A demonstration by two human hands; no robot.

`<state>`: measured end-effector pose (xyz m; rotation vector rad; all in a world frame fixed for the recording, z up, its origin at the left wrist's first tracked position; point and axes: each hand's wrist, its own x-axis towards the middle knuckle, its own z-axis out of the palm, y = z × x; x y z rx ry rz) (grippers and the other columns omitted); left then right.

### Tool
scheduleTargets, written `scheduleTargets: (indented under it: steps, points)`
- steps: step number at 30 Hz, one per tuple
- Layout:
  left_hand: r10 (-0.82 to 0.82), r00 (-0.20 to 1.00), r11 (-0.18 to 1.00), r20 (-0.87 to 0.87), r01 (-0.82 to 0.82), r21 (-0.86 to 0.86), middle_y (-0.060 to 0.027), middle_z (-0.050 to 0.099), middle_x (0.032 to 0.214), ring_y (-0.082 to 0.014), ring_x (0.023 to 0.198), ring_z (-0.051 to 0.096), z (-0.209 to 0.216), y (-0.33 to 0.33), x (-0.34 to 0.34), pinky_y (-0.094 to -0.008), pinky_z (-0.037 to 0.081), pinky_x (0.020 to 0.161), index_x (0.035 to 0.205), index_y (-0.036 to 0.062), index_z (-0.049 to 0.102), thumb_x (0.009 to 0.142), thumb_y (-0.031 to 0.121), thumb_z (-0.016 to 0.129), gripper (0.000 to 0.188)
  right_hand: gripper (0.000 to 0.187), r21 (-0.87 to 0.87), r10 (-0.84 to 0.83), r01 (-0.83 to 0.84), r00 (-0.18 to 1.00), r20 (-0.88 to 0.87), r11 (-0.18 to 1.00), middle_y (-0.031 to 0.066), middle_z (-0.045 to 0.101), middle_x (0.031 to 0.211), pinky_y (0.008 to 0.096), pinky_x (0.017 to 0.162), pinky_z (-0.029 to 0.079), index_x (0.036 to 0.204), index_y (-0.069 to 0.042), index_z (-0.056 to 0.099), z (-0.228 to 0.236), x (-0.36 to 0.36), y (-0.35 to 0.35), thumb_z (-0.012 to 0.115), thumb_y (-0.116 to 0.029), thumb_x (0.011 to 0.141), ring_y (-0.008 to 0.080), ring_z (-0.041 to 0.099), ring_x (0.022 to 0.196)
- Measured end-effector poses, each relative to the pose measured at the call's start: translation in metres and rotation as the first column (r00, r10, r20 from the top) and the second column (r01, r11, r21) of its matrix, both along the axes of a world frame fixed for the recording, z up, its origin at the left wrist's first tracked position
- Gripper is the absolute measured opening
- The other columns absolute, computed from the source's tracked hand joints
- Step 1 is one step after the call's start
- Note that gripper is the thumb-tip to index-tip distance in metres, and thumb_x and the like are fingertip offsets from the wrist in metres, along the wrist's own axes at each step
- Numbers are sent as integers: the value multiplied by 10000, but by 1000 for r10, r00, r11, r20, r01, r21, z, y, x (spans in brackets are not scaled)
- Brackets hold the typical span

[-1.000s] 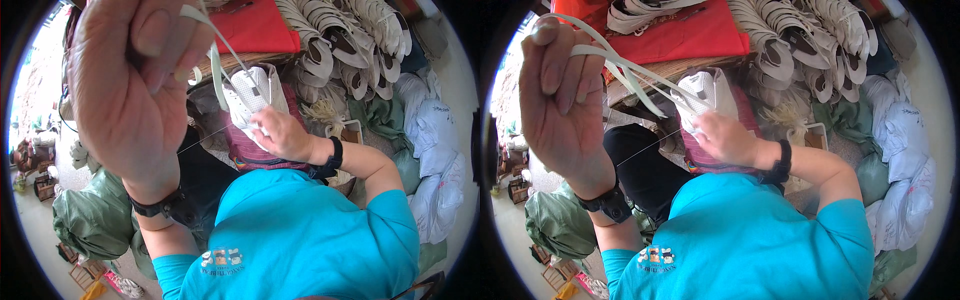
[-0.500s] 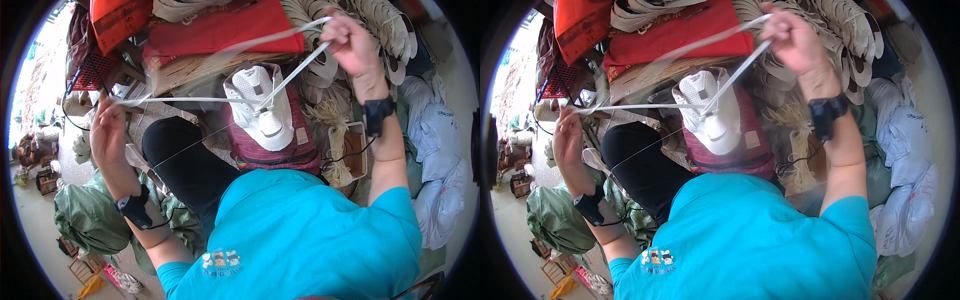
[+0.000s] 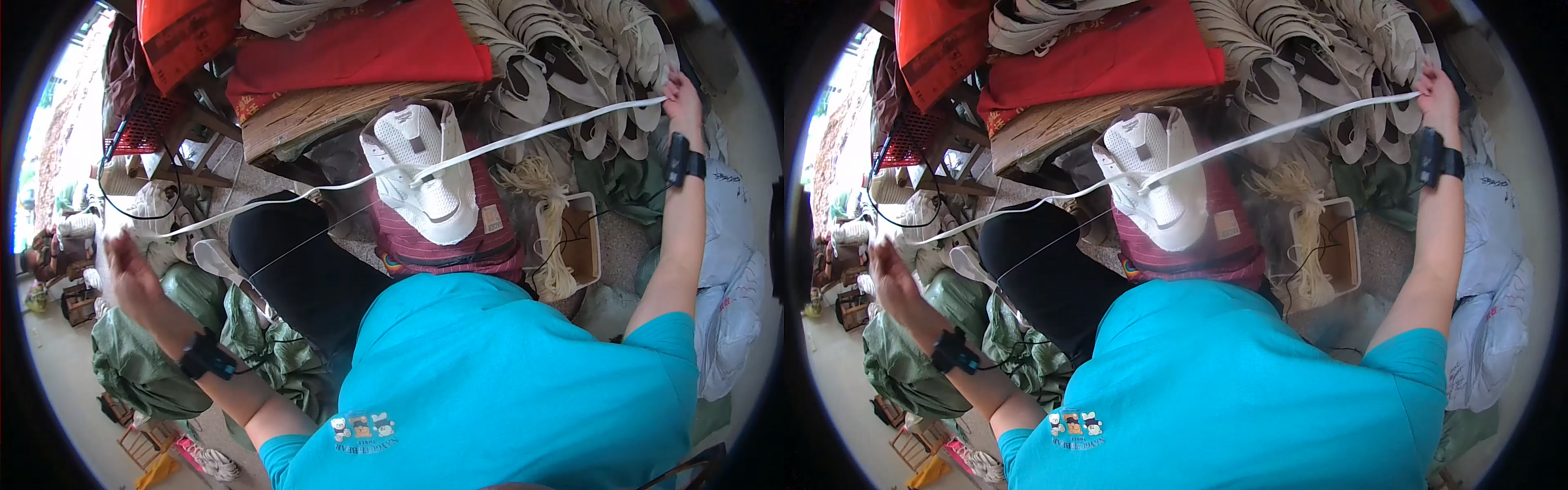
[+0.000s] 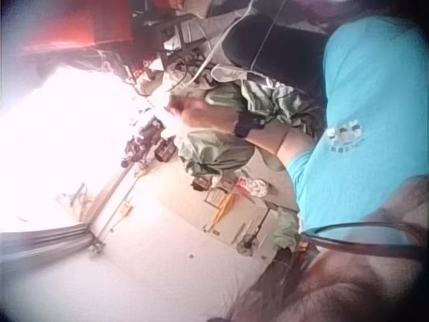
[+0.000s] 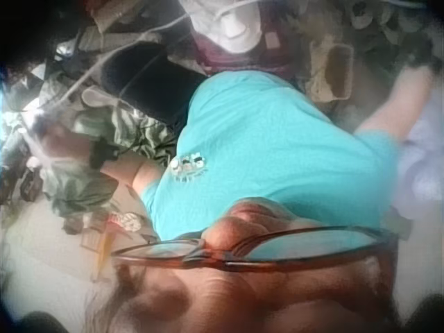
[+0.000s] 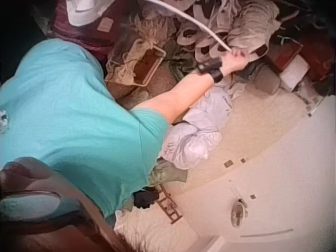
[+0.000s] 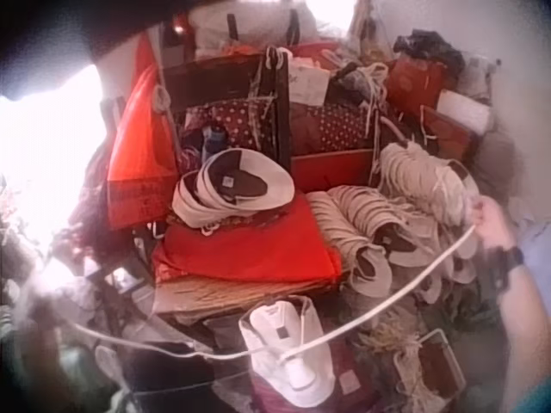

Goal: The person laces a white sneaker by threading a white shoelace through the eyelets. They pull the laces tight and adjust the fit repeatedly while holding the shoe on their lap.

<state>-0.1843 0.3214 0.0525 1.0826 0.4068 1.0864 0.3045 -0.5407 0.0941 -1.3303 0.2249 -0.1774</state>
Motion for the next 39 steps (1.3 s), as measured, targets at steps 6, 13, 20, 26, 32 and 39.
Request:
scheduleTargets:
  steps: [6,13,20,26,32,39]
  points:
    - [-453,787,879,-418,472,-64,-135,679,1110,-200,956,687,-8,-265,120,-295,533,921,1262,-56,596,948,-9,590,317,255,-140,544,-575,813,-207,806,-28,644,875,158,449,274,1173,-24,634,-53,-113,181,619,-57,920,0,387,546]
    - [-566,645,764,-513,644,-33,-61,655,1011,-126,865,667,-78,-341,152,-267,554,823,1122,-29,610,1058,118,497,196,180,-254,819,-838,534,-208,482,18,675,931,179,638,445,1163,-33,565,-95,-210,278,546,-149,1027,27,560,732]
    - [-571,505,707,-648,703,-76,12,619,759,-29,590,493,-72,-365,138,-183,398,535,1028,2,627,1052,189,535,210,212,-470,815,-807,516,-264,358,6,656,852,242,717,481,994,-7,652,-101,-228,276,580,-207,1006,64,581,777]
    - [-639,402,677,-656,699,-232,13,583,678,-45,586,517,-66,-363,137,-207,404,523,949,-1,646,1009,232,614,243,293,-542,821,-767,526,-223,344,78,659,732,329,680,500,882,-34,690,-114,-215,277,613,-309,945,160,631,693]
    - [-678,366,670,-638,664,-331,64,511,620,-32,518,415,-68,-358,140,-211,297,479,840,58,647,975,236,639,223,143,-970,828,-221,520,-207,-104,84,677,703,376,712,493,827,-61,656,-61,-220,297,641,-186,893,259,676,723]
    - [-776,248,572,-580,664,-482,61,511,615,-42,523,429,-63,-348,152,-209,314,493,828,54,654,945,206,633,193,143,-946,901,82,340,-269,-313,85,645,644,393,699,459,788,-95,653,-63,-211,312,659,-219,857,272,650,696]
